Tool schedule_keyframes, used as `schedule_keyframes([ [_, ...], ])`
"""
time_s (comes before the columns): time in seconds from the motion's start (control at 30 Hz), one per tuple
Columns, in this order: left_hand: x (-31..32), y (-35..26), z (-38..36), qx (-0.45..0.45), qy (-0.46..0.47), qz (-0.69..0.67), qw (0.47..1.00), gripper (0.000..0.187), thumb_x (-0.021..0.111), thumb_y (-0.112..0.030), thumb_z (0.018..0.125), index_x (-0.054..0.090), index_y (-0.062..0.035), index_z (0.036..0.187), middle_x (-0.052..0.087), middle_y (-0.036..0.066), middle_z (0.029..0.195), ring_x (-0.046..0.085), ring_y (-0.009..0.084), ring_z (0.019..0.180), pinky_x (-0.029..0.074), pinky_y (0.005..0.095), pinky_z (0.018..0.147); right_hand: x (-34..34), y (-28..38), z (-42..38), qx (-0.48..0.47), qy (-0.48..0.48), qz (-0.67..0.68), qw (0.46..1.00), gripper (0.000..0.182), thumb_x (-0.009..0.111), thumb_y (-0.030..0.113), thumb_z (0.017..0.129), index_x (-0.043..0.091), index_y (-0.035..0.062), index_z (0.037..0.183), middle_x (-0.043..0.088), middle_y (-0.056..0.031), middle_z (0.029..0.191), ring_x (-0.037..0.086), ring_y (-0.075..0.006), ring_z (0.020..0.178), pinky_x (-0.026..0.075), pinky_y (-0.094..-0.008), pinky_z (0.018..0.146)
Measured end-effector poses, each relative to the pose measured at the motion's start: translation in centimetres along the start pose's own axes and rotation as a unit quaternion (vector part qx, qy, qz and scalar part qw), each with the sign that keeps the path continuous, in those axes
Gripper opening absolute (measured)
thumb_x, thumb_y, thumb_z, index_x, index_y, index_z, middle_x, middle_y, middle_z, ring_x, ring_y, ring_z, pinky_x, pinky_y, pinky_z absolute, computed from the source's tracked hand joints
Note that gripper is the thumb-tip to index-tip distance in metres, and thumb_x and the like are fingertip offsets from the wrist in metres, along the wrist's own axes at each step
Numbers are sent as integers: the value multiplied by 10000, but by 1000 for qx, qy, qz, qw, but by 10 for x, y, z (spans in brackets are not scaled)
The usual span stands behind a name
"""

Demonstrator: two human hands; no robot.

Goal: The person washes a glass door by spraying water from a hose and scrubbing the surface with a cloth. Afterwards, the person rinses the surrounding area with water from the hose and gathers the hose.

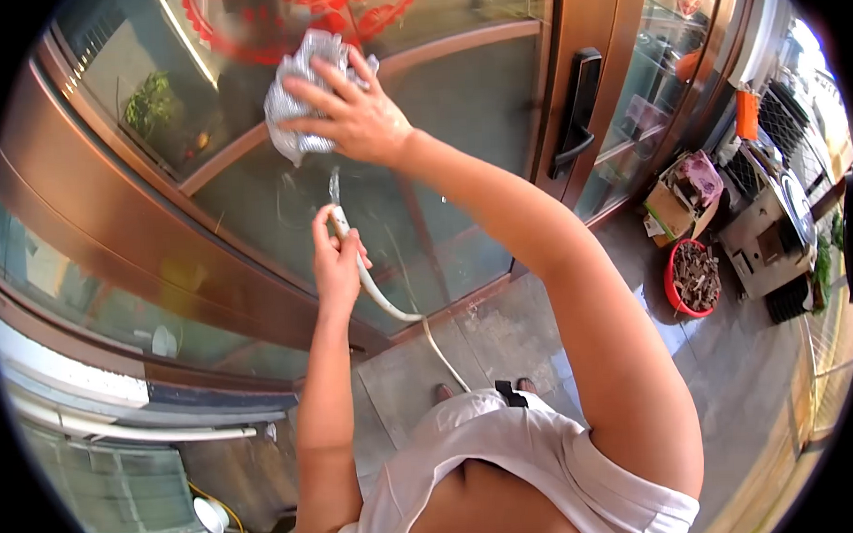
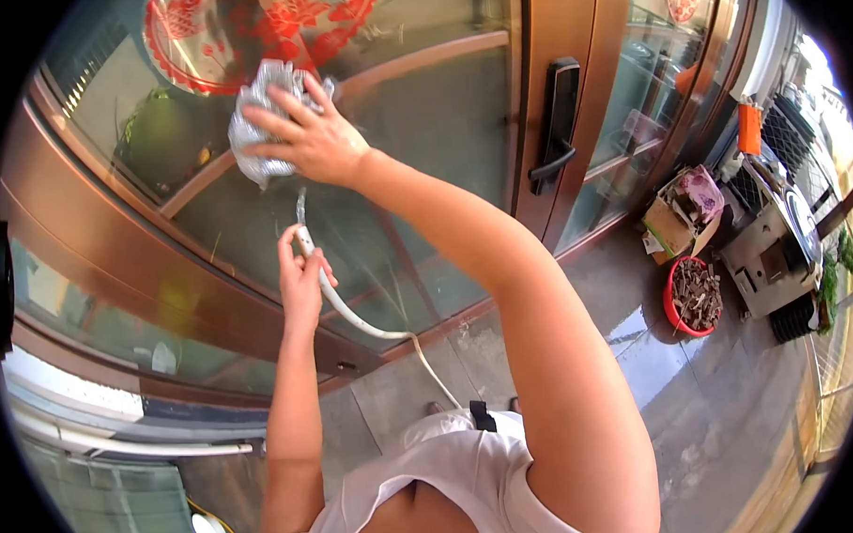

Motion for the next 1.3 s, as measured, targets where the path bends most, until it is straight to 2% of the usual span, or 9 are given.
schedule_keyframes([
  [0.17, 21, 27, -31, -25, -41, 37, 998, 440, 522, -57, 971, 378, -135, 1380, 558, 34, 682, 546, 97, 538, 475, 268, 509, 12, 4, -166, -97, 196, 55, 974, 518, 585, 241, 809, 542, 393, 1302, 222, 62, 1597, 231, -252, 1466, 178, -549, 1196],
  [0.3, 55, 23, -50, -44, -45, 69, 996, 451, 526, -49, 964, 368, -130, 1379, 564, 43, 693, 557, 108, 553, 492, 275, 522, 18, -24, -268, -115, 186, 98, 971, 492, 590, 231, 798, 575, 361, 1272, 293, 47, 1572, 281, -255, 1445, 215, -547, 1178],
  [0.43, 106, 22, -67, -66, -6, 67, 996, 455, 516, -29, 962, 353, -128, 1376, 553, 52, 702, 551, 119, 559, 506, 283, 530, -18, -60, -232, 154, 115, 53, 980, 529, 585, 148, 788, 582, 338, 1281, 333, 7, 1558, 322, -290, 1421, 237, -594, 1130],
  [0.53, 142, 35, -67, -106, 31, 67, 992, 462, 505, -35, 961, 352, -159, 1379, 543, 48, 689, 548, 122, 551, 504, 285, 503, -18, -56, -218, 204, 132, 46, 969, 533, 606, 187, 810, 535, 371, 1305, 314, -106, 1538, 394, -416, 1320, 420, -600, 947],
  [0.7, 189, 59, -75, -169, 82, 90, 978, 478, 492, -39, 942, 351, -155, 1383, 549, 56, 672, 560, 151, 527, 499, 293, 488, -16, -25, -300, 49, 183, 73, 979, 390, 676, 229, 734, 624, 280, 1117, 447, -85, 1298, 494, -342, 1158, 551, -466, 828],
  [0.77, 207, 68, -82, -183, 135, 78, 971, 467, 509, -47, 947, 354, -143, 1376, 560, 65, 679, 570, 164, 531, 493, 299, 493, -29, -19, -344, 177, 421, 153, 876, 383, 684, 199, 756, 664, 324, 1117, 466, -66, 1278, 508, -330, 1139, 541, -436, 869],
  [0.83, 224, 85, -91, -196, 178, 52, 963, 468, 518, -37, 945, 359, -145, 1371, 558, 59, 692, 564, 150, 537, 501, 308, 488, -43, -18, -391, 337, 488, 189, 782, 377, 721, 197, 757, 692, 324, 1111, 482, -70, 1281, 518, -329, 1145, 510, -433, 931],
  [1.07, 324, 121, -87, -192, 294, -11, 936, 456, 533, -56, 947, 373, -150, 1363, 548, 48, 677, 559, 131, 553, 503, 303, 486, -121, -54, -501, 793, 168, 313, 495, 476, 741, 76, 761, 674, 223, 1209, 702, -146, 1042, 700, -278, 932, 546, -386, 831],
  [1.3, 437, 93, -76, -121, 368, 29, 921, 435, 526, -57, 948, 388, -151, 1349, 554, 47, 710, 568, 134, 550, 513, 301, 487, -175, -125, -558, 842, -68, 339, 415, 474, 655, -6, 784, 602, 50, 1252, 699, -82, 1024, 657, -180, 904, 534, -323, 795],
])
Point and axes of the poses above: each hand's wrist, its own z-axis towards the middle knuckle, its own x-axis out of the palm, y = z × x, the point moved 1 cm from there along z, towards the middle knuckle
